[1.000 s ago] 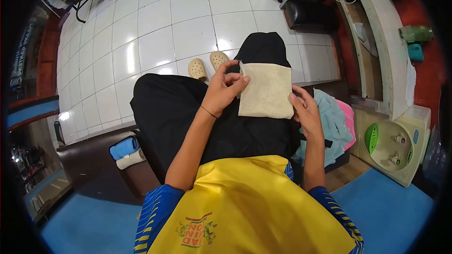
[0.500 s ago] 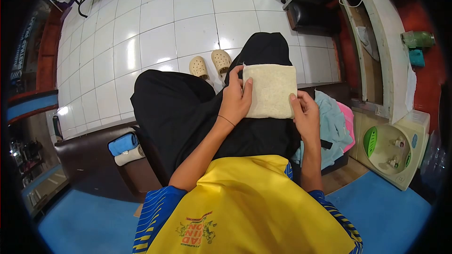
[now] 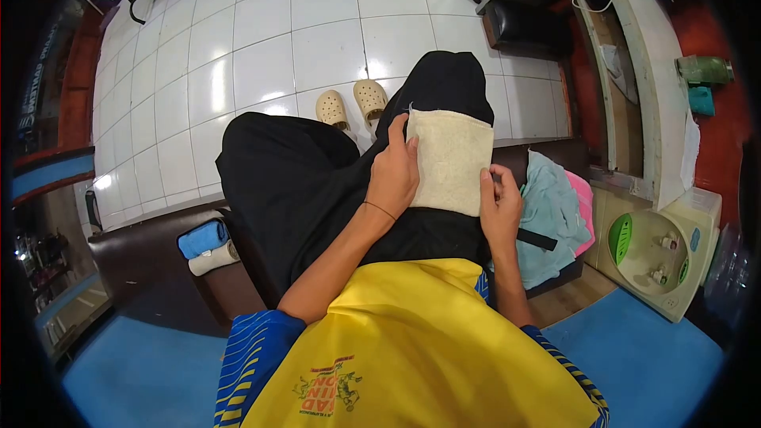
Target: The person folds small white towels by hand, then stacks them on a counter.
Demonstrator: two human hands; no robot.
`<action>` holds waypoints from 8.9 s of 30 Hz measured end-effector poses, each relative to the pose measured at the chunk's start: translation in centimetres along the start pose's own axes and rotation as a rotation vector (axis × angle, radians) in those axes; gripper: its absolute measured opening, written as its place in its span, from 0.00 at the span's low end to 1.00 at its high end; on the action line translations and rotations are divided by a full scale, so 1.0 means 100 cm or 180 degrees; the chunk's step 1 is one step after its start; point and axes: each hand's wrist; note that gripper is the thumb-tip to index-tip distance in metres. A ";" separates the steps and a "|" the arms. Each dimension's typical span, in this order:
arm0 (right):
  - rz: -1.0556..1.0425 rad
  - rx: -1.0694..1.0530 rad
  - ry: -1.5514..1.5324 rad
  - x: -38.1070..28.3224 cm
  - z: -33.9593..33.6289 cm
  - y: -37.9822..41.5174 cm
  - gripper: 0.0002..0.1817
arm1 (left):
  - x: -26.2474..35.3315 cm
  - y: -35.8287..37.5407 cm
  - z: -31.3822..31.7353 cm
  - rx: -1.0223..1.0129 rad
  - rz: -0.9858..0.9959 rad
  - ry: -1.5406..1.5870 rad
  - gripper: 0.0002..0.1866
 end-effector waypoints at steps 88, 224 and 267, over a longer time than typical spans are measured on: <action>0.0861 -0.1758 -0.0872 0.005 -0.069 0.001 0.30 | 0.011 -0.002 0.032 -0.0540 0.1094 -0.1923 0.28; -0.0799 -0.0774 -0.0167 -0.131 -0.069 0.003 0.25 | 0.056 0.007 -0.026 -0.1974 -0.0276 0.4115 0.31; -0.0226 0.1408 0.0141 0.055 -0.058 -0.134 0.10 | 0.007 -0.003 0.021 -0.0526 0.0586 -0.1589 0.45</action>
Point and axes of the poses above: each hand's wrist, its own y-axis away from the middle knuckle, its own z-axis out of the palm, x = y × z, and after that the axes turned 11 degrees about -x, right-handed
